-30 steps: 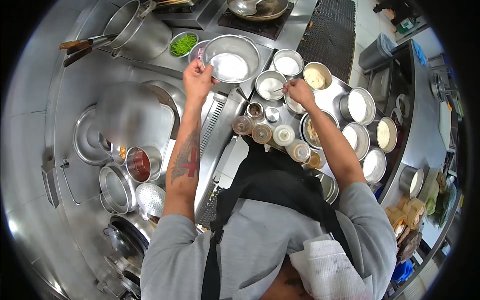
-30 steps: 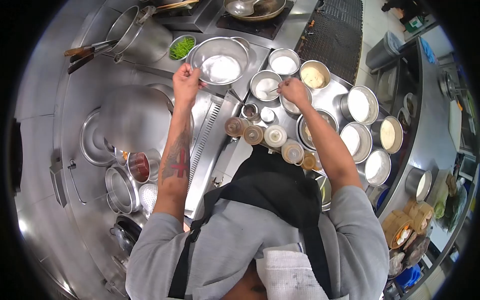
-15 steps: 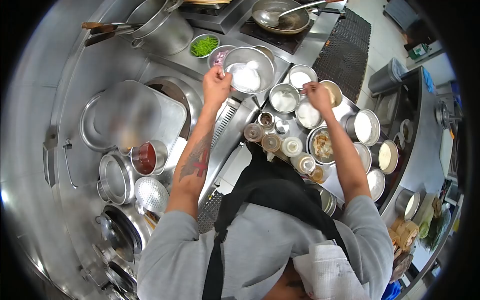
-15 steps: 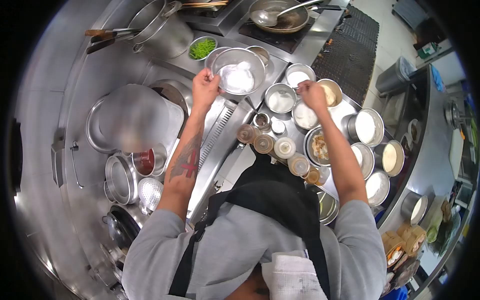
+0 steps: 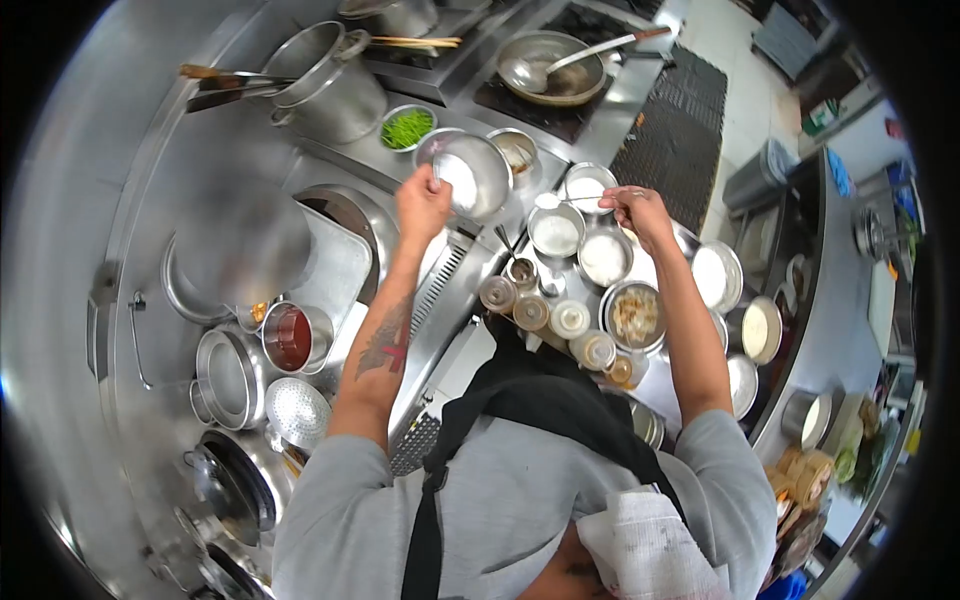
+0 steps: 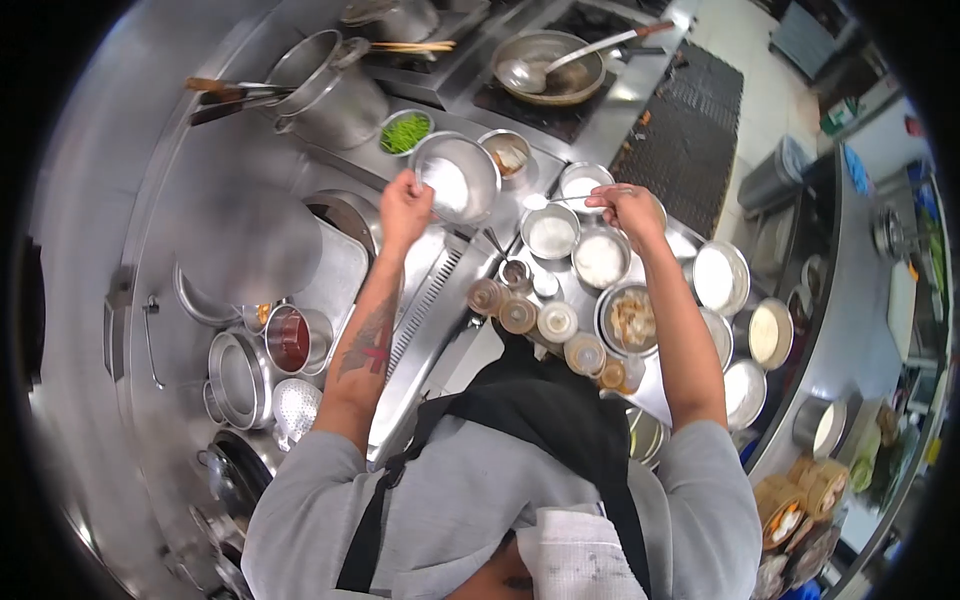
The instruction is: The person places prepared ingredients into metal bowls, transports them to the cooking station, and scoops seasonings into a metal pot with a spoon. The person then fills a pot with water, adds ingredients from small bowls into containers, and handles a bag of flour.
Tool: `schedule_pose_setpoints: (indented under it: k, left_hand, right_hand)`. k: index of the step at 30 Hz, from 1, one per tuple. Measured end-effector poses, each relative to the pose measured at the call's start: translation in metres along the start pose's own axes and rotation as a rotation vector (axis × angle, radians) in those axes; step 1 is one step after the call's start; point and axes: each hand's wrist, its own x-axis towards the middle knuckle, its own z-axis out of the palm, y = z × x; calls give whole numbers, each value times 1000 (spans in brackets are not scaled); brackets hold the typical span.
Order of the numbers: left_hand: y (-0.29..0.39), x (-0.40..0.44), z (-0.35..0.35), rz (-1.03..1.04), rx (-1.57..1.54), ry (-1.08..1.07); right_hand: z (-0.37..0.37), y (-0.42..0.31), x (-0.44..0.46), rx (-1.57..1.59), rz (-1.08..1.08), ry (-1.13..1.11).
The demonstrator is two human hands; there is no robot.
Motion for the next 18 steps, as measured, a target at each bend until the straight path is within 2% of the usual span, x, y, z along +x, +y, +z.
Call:
schedule_pose_setpoints:
  k: [3, 4, 6, 8, 10, 12, 14, 15, 17, 18]
  left_hand:
    - [4, 2, 8, -20, 3, -6]
    - [11, 1, 8, -70, -51, -26]
    - [6, 0, 7, -34, -70, -30]
    - [8, -8, -3, -25, -144, -15]
    - [12, -24, -12, -45, -291, 3]
    - [23, -41, -22, -94, -411, 41]
    - [23, -58, -34, -95, -372, 33]
    - [26, -66, -40, -127, -294, 41]
    - [25, -76, -49, -148, -274, 65]
    - [23, -79, -53, -165, -257, 88]
  right_hand:
    - [11, -10, 0, -275, -136, 22]
    - [14, -1, 4, -374, -141, 32]
    - [9, 52, 30, -400, -164, -81]
    - [16, 69, 26, -536, -112, -94]
    - [10, 82, 35, -746, -233, -64]
    - [10, 77, 30, -810, -459, 53]
    - [14, 79, 29, -1002, -596, 136]
    - [16, 85, 26, -1002, -585, 129]
    - [21, 86, 27, -1100, -423, 103]
    - [20, 90, 32, -1100, -424, 99]
